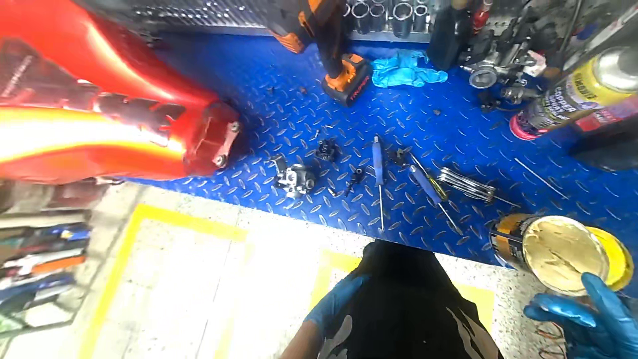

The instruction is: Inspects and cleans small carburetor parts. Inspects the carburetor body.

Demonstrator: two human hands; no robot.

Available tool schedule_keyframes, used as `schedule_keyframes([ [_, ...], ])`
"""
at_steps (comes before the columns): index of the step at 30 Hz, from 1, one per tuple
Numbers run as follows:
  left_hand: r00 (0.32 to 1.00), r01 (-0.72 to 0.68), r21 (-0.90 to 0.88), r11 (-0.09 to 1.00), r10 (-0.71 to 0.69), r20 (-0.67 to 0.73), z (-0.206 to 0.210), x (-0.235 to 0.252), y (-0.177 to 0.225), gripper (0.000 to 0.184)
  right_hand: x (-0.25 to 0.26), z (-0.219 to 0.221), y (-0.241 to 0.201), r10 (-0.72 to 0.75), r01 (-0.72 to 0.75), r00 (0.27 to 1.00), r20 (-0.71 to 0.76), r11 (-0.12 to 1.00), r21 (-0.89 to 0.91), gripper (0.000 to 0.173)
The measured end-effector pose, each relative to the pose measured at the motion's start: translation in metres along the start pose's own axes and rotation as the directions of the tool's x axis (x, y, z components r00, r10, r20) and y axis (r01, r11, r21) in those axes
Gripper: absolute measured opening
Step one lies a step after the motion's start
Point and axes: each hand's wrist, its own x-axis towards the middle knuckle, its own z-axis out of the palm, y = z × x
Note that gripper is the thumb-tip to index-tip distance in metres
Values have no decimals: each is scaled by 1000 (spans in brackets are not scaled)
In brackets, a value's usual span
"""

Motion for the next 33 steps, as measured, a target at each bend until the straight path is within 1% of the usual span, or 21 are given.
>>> schedule_keyframes([
  [3, 999, -11, 9, 1000, 11, 39, -7, 14, -18, 64, 1, 14, 2, 0, -1, 999, 51, 1000, 30, 67],
  [6, 998, -27, -23, 999, 28, 49, -9, -29, 4, 54, 7, 31, -4, 52, -52, 999, 11, 997, 61, 66],
  [8, 997, 24, -11, 1000, -25, -72, 1, -80, 46, 47, 6, 29, 13, -16, 12, 999, 44, 997, 74, 65],
  [10, 992, -103, 123, 987, 110, -55, -5, -110, 53, 46, 8, 30, 25, -55, 46, 995, 77, 993, 112, 59],
  [12, 922, -385, 326, 863, 378, 88, -30, -107, 25, 54, 21, 44, 15, 16, -33, 995, 96, 983, 180, 47],
  [14, 982, -171, 373, 912, 190, -15, -28, -125, 51, 50, 26, 50, 28, -95, 59, 987, 131, 965, 255, 49],
  [15, 990, -118, 393, 912, 141, -30, -30, -131, 61, 49, 29, 53, 28, -112, 81, 986, 125, 970, 230, 48],
  [17, 964, -261, 508, 821, 252, 87, -47, -147, 65, 53, 33, 67, 22, -102, 91, 993, 54, 980, 177, 42],
  [18, 926, -370, 594, 715, 336, 172, -55, -160, 70, 54, 35, 76, 20, -103, 101, 995, 9, 984, 145, 42],
  [19, 934, -337, 678, 653, 320, 157, -54, -179, 85, 49, 34, 79, 24, -120, 117, 993, 15, 984, 134, 47],
  [20, 992, 71, 601, 796, 6, -125, -32, -200, 120, 43, 36, 82, 22, -108, 101, 992, 59, 988, 121, 55],
  [21, 973, -136, 551, 824, 215, -81, -54, -181, 98, 43, 39, 88, 19, -91, 81, 993, 81, 989, 121, 60],
  [22, 890, -395, 475, 787, 456, -15, -78, -148, 67, 42, 41, 97, 19, -76, 67, 994, 78, 991, 118, 62],
  [24, 732, -650, 265, 713, 681, -38, -102, -115, 55, 34, 47, 119, 22, -41, 38, 999, 32, 995, 90, 61],
  [25, 611, -742, 282, 608, 787, -90, -109, -116, 62, 29, 49, 133, 24, -4, 4, 1000, 3, 997, 83, 61],
  [26, 443, -798, 401, 450, 889, -116, -120, -118, 73, 26, 52, 149, 24, 45, -40, 998, -42, 993, 112, 60],
  [27, 281, -787, 548, 283, 955, -91, -135, -120, 88, 26, 56, 167, 22, 102, -83, 990, -96, 979, 185, 58],
  [28, 154, -722, 677, 140, 987, -39, -148, -119, 105, 28, 59, 184, 20, 155, -110, 977, -145, 954, 280, 57],
  [29, 68, -633, 773, 23, 997, 26, -158, -116, 123, 30, 63, 199, 18, 184, -109, 966, -181, 926, 362, 56],
  [31, 2, -459, 872, -172, 981, 194, -167, -105, 156, 30, 70, 223, 17, 196, -51, 948, -252, 873, 486, 53],
  [33, 57, -346, 870, -351, 918, 393, -166, -97, 180, 18, 73, 240, 13, 183, 6, 935, -303, 848, 530, 52],
])
